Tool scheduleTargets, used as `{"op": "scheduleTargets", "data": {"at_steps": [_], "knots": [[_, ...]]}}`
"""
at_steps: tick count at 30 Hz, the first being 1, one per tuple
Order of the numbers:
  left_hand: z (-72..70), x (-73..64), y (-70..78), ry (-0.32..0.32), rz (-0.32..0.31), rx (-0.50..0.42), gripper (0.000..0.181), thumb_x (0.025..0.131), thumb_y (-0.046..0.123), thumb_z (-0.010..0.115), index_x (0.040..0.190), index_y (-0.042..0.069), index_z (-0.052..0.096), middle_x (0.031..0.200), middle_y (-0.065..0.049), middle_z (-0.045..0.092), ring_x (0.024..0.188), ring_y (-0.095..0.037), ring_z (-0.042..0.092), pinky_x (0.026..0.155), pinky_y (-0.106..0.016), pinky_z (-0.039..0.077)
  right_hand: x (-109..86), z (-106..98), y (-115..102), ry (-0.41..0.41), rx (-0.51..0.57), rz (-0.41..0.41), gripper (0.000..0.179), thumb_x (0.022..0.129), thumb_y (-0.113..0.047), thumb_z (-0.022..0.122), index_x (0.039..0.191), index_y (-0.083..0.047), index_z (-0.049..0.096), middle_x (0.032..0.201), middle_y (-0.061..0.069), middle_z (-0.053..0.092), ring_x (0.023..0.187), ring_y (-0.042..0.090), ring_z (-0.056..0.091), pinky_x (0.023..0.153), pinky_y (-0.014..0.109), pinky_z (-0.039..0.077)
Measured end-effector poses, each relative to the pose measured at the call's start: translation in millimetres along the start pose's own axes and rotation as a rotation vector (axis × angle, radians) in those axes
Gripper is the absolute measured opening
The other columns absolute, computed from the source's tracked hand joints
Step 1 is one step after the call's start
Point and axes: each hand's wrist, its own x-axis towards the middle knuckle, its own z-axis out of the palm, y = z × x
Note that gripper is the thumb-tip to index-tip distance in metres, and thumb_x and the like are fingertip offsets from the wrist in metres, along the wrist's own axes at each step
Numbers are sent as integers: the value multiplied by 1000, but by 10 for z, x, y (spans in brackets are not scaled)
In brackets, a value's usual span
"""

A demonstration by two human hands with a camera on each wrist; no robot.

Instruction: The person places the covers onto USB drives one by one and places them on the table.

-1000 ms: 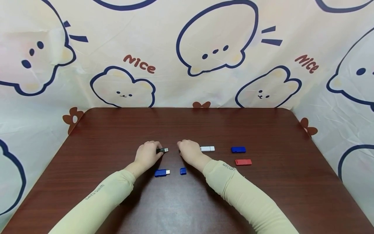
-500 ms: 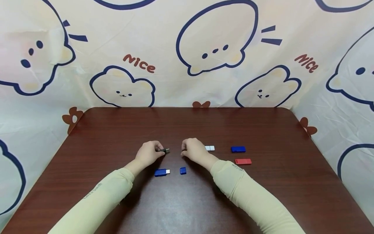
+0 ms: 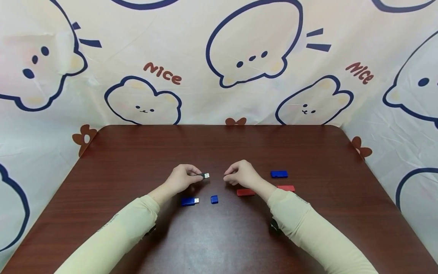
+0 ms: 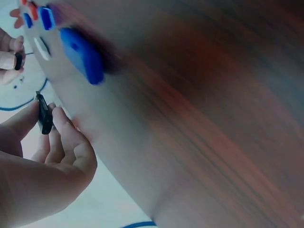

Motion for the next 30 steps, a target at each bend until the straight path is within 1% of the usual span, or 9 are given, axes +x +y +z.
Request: {"op": "scheduleTargets", "data": {"at_steps": [2, 5, 9, 13, 15, 19, 22, 25, 30], "knots": [[31, -7, 32, -16, -8, -38, 15, 82, 14, 70, 90, 2, 68, 77, -6, 67, 66, -14, 55, 59, -24, 41, -37, -42, 23, -10, 42, 11, 15, 80, -6, 71, 92, 3, 71, 80, 13, 71, 66, 19, 68, 64, 32, 56], [75, -16, 86, -38, -24, -89, 15, 82, 13, 69, 91, 1, 68, 78, -7, 67, 68, -16, 58, 60, -24, 42, -96, -104, 45, -18, 76, 24, 18, 82, -4, 68, 96, 7, 69, 84, 16, 71, 69, 22, 69, 65, 32, 56], [130, -45, 186, -56, -25, -123, 15, 82, 12, 69, 92, 0, 68, 79, -9, 68, 70, -16, 60, 64, -24, 43, -161, -165, 89, -17, 105, 44, 20, 83, -1, 66, 99, 9, 68, 91, 19, 70, 66, 17, 68, 65, 32, 56], [184, -83, 281, -74, -25, -122, 13, 82, 11, 69, 91, 2, 69, 80, -9, 69, 72, -12, 57, 67, -23, 43, -220, -213, 145, -26, 131, 69, 21, 83, 1, 65, 101, 11, 66, 88, 17, 70, 62, 11, 65, 65, 32, 56], [211, -98, 317, -77, -27, -127, 13, 82, 10, 69, 91, 2, 69, 79, -8, 69, 72, -10, 57, 66, -23, 42, -254, -239, 173, -32, 137, 83, 21, 83, 1, 65, 102, 11, 66, 82, 15, 70, 61, 11, 65, 65, 32, 56], [270, -118, 368, -94, -30, -143, 13, 81, 10, 69, 91, 1, 69, 79, -8, 69, 72, -11, 59, 62, -22, 42, -335, -299, 229, -43, 143, 100, 22, 84, -1, 64, 103, 10, 66, 80, 11, 70, 64, 12, 66, 67, 33, 56], [311, -120, 391, -112, -49, -169, 14, 81, 10, 69, 92, 1, 70, 80, -10, 70, 70, -11, 59, 60, -22, 42, -402, -345, 262, -47, 153, 102, 23, 85, -1, 64, 104, 11, 65, 82, 14, 70, 66, 14, 67, 69, 35, 56], [348, -121, 408, -131, -68, -212, 14, 81, 10, 69, 92, 1, 70, 81, -13, 70, 68, -10, 58, 62, -23, 44, -460, -384, 285, -49, 158, 98, 24, 85, -2, 63, 106, 11, 64, 84, 16, 70, 69, 16, 68, 71, 38, 56], [416, -120, 431, -172, -69, -261, 15, 81, 11, 69, 92, 1, 69, 82, -12, 70, 69, -9, 58, 66, -24, 48, -533, -430, 305, -40, 160, 105, 26, 86, -4, 63, 107, 11, 63, 87, 19, 70, 72, 20, 69, 72, 38, 56]]}}
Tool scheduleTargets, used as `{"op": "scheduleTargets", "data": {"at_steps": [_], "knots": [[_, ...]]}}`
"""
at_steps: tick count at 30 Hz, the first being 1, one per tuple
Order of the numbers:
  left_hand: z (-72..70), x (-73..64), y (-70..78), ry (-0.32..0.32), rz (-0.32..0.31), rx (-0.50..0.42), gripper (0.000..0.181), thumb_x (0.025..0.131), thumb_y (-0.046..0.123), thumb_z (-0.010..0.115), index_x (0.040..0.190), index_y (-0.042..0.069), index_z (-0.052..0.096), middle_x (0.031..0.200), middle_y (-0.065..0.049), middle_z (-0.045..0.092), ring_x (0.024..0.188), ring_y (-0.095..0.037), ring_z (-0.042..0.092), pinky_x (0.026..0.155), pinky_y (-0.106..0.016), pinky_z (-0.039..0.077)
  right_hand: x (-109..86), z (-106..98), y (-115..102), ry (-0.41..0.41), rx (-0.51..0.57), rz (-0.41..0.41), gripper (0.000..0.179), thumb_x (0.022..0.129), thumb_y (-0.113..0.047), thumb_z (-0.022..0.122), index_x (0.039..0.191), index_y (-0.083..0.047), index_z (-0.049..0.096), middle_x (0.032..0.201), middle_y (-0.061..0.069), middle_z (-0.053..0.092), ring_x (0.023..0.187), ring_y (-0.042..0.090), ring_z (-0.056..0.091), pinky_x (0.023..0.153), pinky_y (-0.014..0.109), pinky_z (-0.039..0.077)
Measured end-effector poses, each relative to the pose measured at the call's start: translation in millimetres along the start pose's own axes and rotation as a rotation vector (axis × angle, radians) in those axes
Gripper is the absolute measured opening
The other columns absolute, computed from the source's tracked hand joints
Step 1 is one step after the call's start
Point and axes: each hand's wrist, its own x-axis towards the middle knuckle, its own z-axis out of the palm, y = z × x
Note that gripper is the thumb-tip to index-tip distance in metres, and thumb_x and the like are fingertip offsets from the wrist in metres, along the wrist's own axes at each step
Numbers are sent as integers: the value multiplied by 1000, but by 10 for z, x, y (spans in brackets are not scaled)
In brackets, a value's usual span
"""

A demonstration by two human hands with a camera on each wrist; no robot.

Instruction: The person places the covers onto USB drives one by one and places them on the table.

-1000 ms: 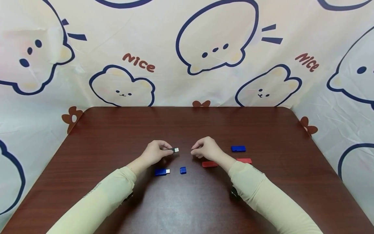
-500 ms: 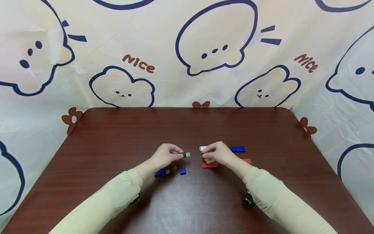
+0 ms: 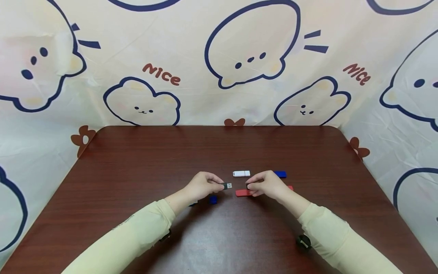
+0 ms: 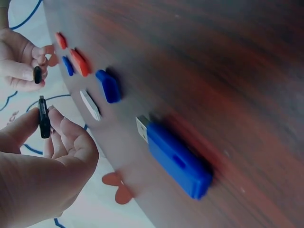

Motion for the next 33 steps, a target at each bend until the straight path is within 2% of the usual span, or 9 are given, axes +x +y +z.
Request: {"op": "scheduleTargets", "data": {"at_steps": [6, 12, 17, 21, 27, 33], "knots": [[77, 36, 22, -45, 17, -49, 17, 81, 9, 69, 93, -3, 68, 79, -14, 69, 67, -9, 57, 65, -24, 47, -72, -35, 20, 3, 12, -5, 27, 85, -3, 63, 107, 13, 62, 87, 19, 70, 74, 21, 69, 72, 38, 56], [131, 32, 61, -80, 32, -60, 19, 80, 9, 69, 94, -4, 68, 80, -16, 68, 66, -9, 57, 67, -27, 48, -122, -59, 33, 5, 38, -6, 28, 85, -3, 64, 107, 14, 61, 82, 15, 70, 72, 19, 68, 73, 39, 56], [190, 34, 106, -87, 37, -66, 19, 80, 9, 69, 94, -3, 67, 81, -17, 70, 66, -9, 59, 69, -30, 50, -149, -88, 50, 2, 51, -8, 25, 84, -3, 64, 104, 13, 61, 81, 13, 70, 73, 20, 68, 72, 40, 56], [234, 34, 135, -89, 31, -69, 19, 80, 9, 70, 94, -3, 67, 80, -15, 70, 67, -10, 60, 66, -27, 49, -157, -103, 65, -5, 63, -20, 21, 84, -2, 64, 100, 12, 61, 78, 10, 69, 72, 18, 67, 71, 38, 56], [280, 51, 153, -103, 32, -69, 18, 80, 9, 70, 93, -3, 67, 81, -16, 70, 67, -11, 60, 63, -25, 46, -189, -126, 68, -10, 72, -27, 22, 84, -2, 64, 99, 13, 61, 79, 12, 69, 71, 17, 67, 70, 37, 56], [297, 64, 162, -113, 34, -68, 17, 80, 9, 69, 93, -3, 67, 75, -9, 69, 63, -8, 56, 61, -24, 44, -212, -132, 50, -19, 85, -33, 24, 84, -2, 63, 101, 14, 61, 79, 13, 69, 71, 16, 67, 71, 38, 56]]}}
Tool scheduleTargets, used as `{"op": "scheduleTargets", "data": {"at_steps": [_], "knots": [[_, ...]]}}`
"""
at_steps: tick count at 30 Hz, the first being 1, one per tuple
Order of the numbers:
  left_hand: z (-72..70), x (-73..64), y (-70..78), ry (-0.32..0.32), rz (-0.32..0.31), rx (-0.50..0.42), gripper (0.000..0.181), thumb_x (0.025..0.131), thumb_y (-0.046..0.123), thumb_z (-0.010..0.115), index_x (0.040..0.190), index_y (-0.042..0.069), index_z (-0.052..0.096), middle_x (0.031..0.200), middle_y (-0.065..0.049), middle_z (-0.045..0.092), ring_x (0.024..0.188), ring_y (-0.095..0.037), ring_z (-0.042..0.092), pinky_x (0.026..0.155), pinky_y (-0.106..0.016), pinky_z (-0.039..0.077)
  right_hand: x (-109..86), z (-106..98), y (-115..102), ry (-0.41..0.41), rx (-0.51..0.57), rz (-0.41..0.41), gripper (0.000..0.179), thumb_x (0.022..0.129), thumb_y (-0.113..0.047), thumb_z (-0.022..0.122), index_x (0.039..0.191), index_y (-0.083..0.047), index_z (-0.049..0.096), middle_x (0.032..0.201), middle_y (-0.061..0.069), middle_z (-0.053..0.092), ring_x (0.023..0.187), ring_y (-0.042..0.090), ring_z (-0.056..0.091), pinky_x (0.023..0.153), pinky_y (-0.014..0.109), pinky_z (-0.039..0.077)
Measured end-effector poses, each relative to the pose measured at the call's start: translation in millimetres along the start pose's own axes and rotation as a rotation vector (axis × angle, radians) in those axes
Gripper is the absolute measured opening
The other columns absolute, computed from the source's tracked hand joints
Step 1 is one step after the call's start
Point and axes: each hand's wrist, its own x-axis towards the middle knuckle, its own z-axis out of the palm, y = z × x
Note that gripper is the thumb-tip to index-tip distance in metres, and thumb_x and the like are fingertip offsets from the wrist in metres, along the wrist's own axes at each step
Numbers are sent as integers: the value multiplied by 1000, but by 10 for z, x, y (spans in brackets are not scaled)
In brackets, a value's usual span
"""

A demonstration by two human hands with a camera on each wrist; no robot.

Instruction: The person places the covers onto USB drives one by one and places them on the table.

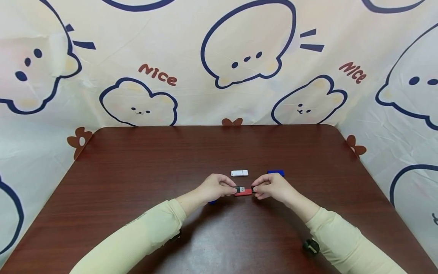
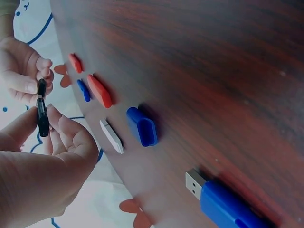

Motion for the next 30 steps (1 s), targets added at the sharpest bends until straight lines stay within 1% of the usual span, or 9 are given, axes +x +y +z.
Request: {"op": "scheduleTargets", "data": {"at_steps": [3, 5, 8, 11, 13, 15, 20, 24, 30], "knots": [[5, -3, 12, -2, 1, -4, 17, 80, 9, 69, 93, -3, 67, 70, -2, 67, 62, -7, 55, 60, -23, 43, -4, 9, -14, -11, 11, -8, 25, 84, -2, 63, 102, 15, 60, 79, 13, 69, 70, 16, 67, 71, 38, 56], [8, -4, 17, -4, 3, -6, 18, 80, 9, 69, 93, -3, 67, 69, 0, 66, 62, -7, 55, 61, -23, 44, -6, 20, -19, -16, 14, -11, 24, 85, -1, 62, 102, 15, 60, 79, 13, 69, 70, 16, 67, 71, 37, 56], [13, -3, 17, -12, 8, -9, 18, 80, 8, 69, 94, -3, 67, 71, -4, 67, 63, -7, 54, 61, -23, 43, -6, 34, -22, -19, 14, -17, 24, 85, -1, 62, 102, 15, 60, 78, 12, 69, 70, 17, 67, 71, 37, 56], [17, -6, 18, -20, 9, -16, 19, 80, 7, 69, 94, -4, 67, 74, -11, 68, 62, -7, 53, 60, -22, 42, -2, 42, -22, -22, 19, -19, 25, 84, 0, 62, 102, 16, 60, 78, 12, 69, 70, 16, 67, 70, 36, 56], [21, -9, 20, -22, 7, -22, 19, 80, 7, 68, 94, -5, 66, 74, -12, 68, 61, -8, 52, 59, -21, 40, 2, 45, -22, -26, 24, -22, 25, 84, 0, 62, 103, 17, 59, 79, 12, 69, 70, 15, 67, 70, 35, 56], [25, -9, 23, -21, 6, -28, 18, 80, 6, 68, 94, -5, 66, 71, -10, 66, 60, -8, 51, 58, -21, 40, 5, 49, -25, -28, 28, -23, 26, 84, 0, 61, 103, 17, 59, 80, 13, 69, 70, 15, 67, 70, 35, 56], [38, 2, 24, -26, 13, -26, 19, 80, 6, 68, 95, -6, 66, 67, 0, 64, 60, -6, 52, 58, -21, 40, 6, 52, -33, -29, 30, -22, 25, 84, 0, 61, 103, 17, 59, 79, 12, 69, 70, 14, 66, 69, 32, 56], [47, 8, 32, -29, 11, -19, 19, 80, 7, 68, 95, -5, 66, 66, 2, 63, 60, -5, 52, 59, -21, 41, 9, 53, -37, -33, 30, -18, 25, 84, 1, 61, 104, 17, 59, 78, 11, 69, 70, 14, 66, 67, 30, 56], [63, -3, 50, -25, 6, -22, 18, 80, 6, 68, 94, -5, 66, 67, -2, 64, 60, -7, 52, 58, -21, 40, 7, 65, -49, -33, 28, -9, 25, 84, 0, 61, 104, 16, 60, 79, 12, 69, 69, 15, 67, 69, 32, 56]]}}
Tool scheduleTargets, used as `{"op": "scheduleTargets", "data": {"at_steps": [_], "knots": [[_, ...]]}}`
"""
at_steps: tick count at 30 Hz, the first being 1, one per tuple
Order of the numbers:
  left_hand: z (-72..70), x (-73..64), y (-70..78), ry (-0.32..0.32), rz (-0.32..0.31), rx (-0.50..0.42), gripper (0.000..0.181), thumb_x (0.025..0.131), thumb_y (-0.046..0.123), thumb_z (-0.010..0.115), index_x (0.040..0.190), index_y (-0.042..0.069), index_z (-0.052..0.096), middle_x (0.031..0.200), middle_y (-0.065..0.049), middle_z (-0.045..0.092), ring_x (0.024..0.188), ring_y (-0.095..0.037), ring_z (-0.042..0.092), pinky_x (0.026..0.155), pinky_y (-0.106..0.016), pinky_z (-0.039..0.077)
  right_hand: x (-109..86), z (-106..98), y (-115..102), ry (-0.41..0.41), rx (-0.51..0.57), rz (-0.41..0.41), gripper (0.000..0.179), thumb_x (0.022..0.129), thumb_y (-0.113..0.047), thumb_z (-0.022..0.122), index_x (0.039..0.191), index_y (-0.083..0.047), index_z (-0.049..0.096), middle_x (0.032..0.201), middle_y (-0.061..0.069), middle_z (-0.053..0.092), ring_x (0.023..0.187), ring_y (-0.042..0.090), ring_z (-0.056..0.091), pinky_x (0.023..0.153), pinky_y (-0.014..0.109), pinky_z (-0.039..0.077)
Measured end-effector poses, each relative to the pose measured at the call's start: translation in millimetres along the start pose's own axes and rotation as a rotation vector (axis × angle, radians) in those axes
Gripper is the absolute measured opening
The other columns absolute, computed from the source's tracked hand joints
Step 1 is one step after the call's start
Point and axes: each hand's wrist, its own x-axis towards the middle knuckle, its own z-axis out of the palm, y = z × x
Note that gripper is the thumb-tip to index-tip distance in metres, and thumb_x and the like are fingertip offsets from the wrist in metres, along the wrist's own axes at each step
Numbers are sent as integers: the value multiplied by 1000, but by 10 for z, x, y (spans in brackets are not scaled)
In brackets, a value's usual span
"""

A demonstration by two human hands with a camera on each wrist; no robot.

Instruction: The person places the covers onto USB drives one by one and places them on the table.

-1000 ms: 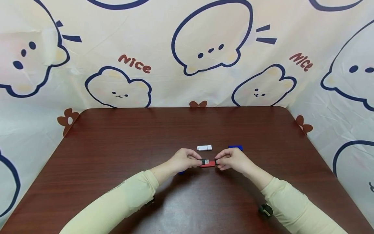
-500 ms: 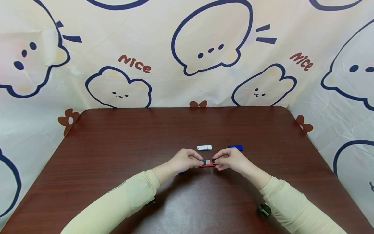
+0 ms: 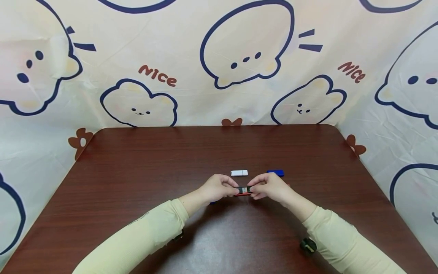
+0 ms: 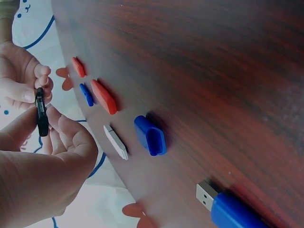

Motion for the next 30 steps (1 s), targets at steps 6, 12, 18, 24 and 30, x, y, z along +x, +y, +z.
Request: {"op": "scheduleTargets", "data": {"at_steps": [6, 12, 18, 24, 30], "knots": [[0, 0, -5, -11, 7, 4, 19, 80, 6, 68, 95, -6, 66, 66, 2, 63, 60, -6, 51, 57, -20, 40, 5, 24, -11, -9, 8, 0, 25, 85, 1, 60, 105, 17, 59, 79, 11, 69, 68, 12, 66, 67, 29, 56], [16, -9, -12, 14, 36, 35, 18, 80, 7, 68, 94, -5, 66, 69, -2, 66, 62, -6, 54, 58, -21, 42, 6, 34, -14, -23, 8, -7, 25, 84, 1, 60, 104, 16, 60, 79, 10, 69, 70, 16, 67, 69, 33, 56], [33, -16, -2, 37, 70, 67, 18, 80, 8, 68, 93, -4, 67, 76, -9, 70, 64, -7, 57, 58, -21, 43, 14, 51, 9, -13, -56, -17, 29, 77, 2, 67, 104, 12, 59, 79, 6, 64, 72, 16, 66, 71, 32, 56], [23, -22, -10, 36, 173, 205, 18, 74, 7, 74, 90, 1, 68, 79, -8, 70, 66, -4, 53, 61, -19, 41, 10, 86, -5, 15, -82, -39, 25, 77, 3, 67, 100, 11, 60, 79, 9, 63, 70, 18, 66, 70, 32, 56], [37, -72, -5, 105, 339, 481, 14, 77, 7, 73, 89, 7, 68, 80, -2, 66, 65, -5, 51, 62, -19, 42, 8, 134, -1, 91, -287, -123, 18, 77, 0, 69, 94, 4, 64, 77, 8, 64, 66, 15, 62, 62, 26, 54]]}}
